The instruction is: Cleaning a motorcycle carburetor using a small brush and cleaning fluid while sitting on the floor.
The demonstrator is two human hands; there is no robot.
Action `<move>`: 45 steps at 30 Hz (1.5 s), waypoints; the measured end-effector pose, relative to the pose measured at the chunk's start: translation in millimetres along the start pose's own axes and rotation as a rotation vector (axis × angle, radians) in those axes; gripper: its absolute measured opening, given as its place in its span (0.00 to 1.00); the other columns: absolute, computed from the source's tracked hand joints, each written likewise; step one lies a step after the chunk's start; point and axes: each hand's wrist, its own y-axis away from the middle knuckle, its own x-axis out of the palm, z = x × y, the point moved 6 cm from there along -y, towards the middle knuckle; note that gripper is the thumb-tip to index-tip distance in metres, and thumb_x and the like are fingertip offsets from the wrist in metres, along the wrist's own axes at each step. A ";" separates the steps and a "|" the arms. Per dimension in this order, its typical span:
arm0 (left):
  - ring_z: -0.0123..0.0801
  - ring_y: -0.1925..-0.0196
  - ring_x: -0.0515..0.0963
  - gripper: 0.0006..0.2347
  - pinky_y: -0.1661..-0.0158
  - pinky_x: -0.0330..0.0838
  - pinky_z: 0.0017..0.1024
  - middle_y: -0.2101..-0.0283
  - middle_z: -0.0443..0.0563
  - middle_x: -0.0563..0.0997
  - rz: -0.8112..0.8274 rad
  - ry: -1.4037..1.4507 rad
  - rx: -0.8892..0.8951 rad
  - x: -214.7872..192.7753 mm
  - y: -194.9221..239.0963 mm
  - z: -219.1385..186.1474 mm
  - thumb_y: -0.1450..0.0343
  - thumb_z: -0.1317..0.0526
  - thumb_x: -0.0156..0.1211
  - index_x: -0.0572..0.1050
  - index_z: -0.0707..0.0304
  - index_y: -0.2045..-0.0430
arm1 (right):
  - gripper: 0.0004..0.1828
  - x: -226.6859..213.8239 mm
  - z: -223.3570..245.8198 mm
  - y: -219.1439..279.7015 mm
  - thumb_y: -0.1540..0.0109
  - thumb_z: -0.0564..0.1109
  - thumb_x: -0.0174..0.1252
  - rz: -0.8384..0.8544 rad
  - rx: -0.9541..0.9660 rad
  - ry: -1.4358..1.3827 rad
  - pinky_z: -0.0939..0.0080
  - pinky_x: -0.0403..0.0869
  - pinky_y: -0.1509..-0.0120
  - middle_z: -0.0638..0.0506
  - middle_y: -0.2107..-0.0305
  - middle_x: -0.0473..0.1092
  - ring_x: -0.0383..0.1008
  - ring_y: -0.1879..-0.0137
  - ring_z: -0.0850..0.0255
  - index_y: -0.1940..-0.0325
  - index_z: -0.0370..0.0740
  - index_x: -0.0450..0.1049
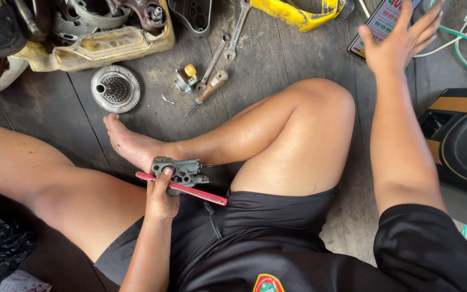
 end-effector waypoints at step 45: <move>0.41 0.63 0.81 0.14 0.57 0.81 0.44 0.69 0.56 0.76 -0.001 0.069 0.231 6.4 -3.4 9.8 0.34 0.66 0.67 0.70 0.68 0.58 | 0.46 16.0 23.0 111.3 0.36 0.51 0.81 0.059 0.126 -0.353 0.27 0.62 0.19 0.38 0.27 0.31 0.52 0.21 0.31 0.22 0.55 0.58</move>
